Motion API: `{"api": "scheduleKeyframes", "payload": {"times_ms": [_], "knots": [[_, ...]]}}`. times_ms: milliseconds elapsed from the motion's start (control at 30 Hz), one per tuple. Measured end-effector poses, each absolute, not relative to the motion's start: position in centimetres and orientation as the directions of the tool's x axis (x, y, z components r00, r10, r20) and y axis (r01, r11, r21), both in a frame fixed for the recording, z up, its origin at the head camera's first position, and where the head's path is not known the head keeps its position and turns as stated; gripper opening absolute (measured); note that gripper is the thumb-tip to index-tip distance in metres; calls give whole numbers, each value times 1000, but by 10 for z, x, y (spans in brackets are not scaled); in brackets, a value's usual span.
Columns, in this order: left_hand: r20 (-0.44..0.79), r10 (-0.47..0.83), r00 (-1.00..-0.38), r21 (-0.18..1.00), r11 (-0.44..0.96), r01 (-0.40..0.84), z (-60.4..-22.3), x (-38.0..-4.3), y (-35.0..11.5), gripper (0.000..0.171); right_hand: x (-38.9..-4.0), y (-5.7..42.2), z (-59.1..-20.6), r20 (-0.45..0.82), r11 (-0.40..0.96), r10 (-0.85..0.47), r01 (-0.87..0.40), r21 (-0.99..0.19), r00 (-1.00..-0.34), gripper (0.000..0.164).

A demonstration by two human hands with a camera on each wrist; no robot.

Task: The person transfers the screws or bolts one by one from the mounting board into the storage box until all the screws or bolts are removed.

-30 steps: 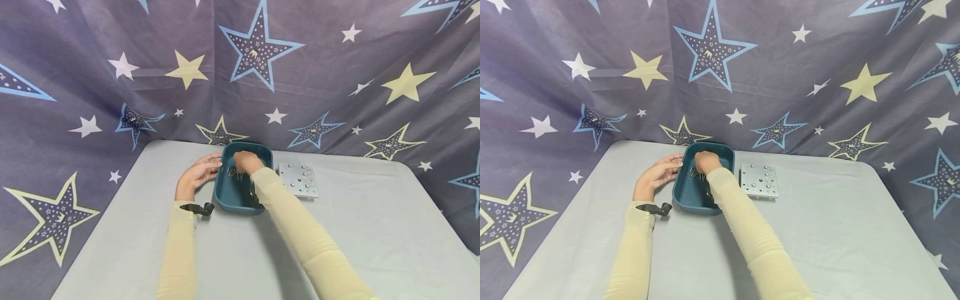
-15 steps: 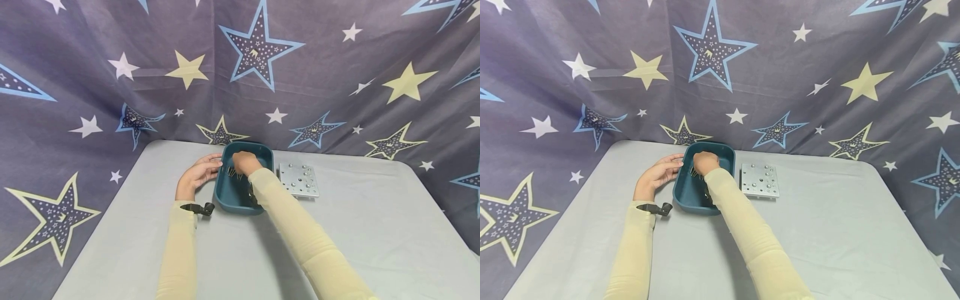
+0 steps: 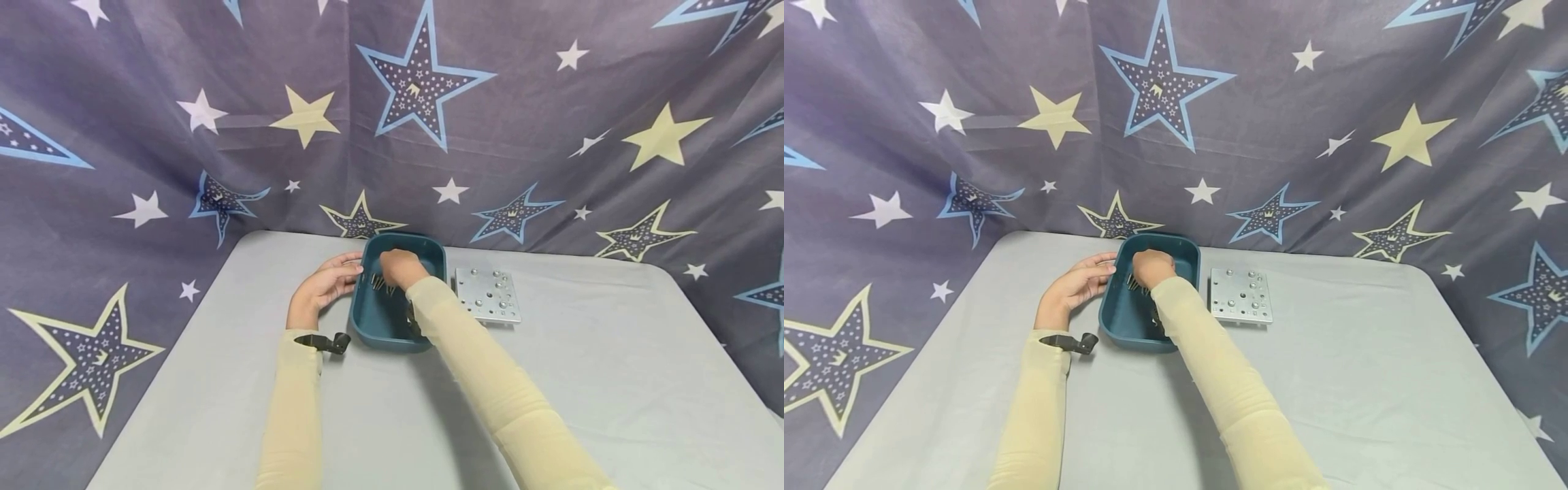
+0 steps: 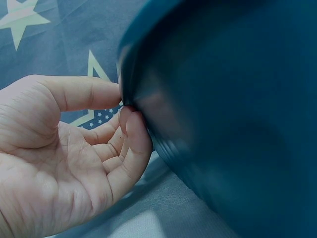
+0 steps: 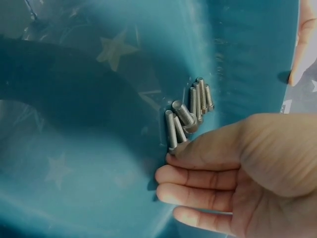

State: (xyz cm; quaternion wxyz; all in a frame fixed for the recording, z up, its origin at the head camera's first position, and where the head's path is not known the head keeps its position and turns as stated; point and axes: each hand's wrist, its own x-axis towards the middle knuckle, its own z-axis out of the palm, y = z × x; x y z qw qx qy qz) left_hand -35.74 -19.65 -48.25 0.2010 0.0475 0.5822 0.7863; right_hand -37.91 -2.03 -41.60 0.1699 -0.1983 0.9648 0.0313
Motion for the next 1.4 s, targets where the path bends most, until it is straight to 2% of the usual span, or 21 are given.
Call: {"api": "scheduleKeyframes", "payload": {"times_ms": [367, 700, 933, 1067, 1200, 1400], "knots": [[-165, 365, -916, 937, -233, -261, -484, -358, -197, 58, -373, -24, -415, -325, 910, -384, -415, 26, -864, 23], [-147, 371, -917, 946, -217, -240, -485, -359, -197, 59, -375, -17, -410, -331, 925, -360, -381, -2, -872, 22], [-146, 379, -914, 942, -230, -246, -487, -358, -198, 59, -374, -11, -395, -388, 905, -392, -425, -1, -834, 29], [-141, 379, -914, 939, -241, -244, -486, -356, -199, 59, -372, -5, -382, -385, 883, -445, -468, -37, -809, 23], [-145, 376, -915, 939, -240, -247, -484, -355, -198, 59, -370, 6, -372, -322, 839, -525, -543, -38, -788, 18], [-146, 373, -916, 940, -235, -246, -484, -356, -198, 59, -362, 33, -370, -81, 722, -683, -688, 78, -726, 34]]}}
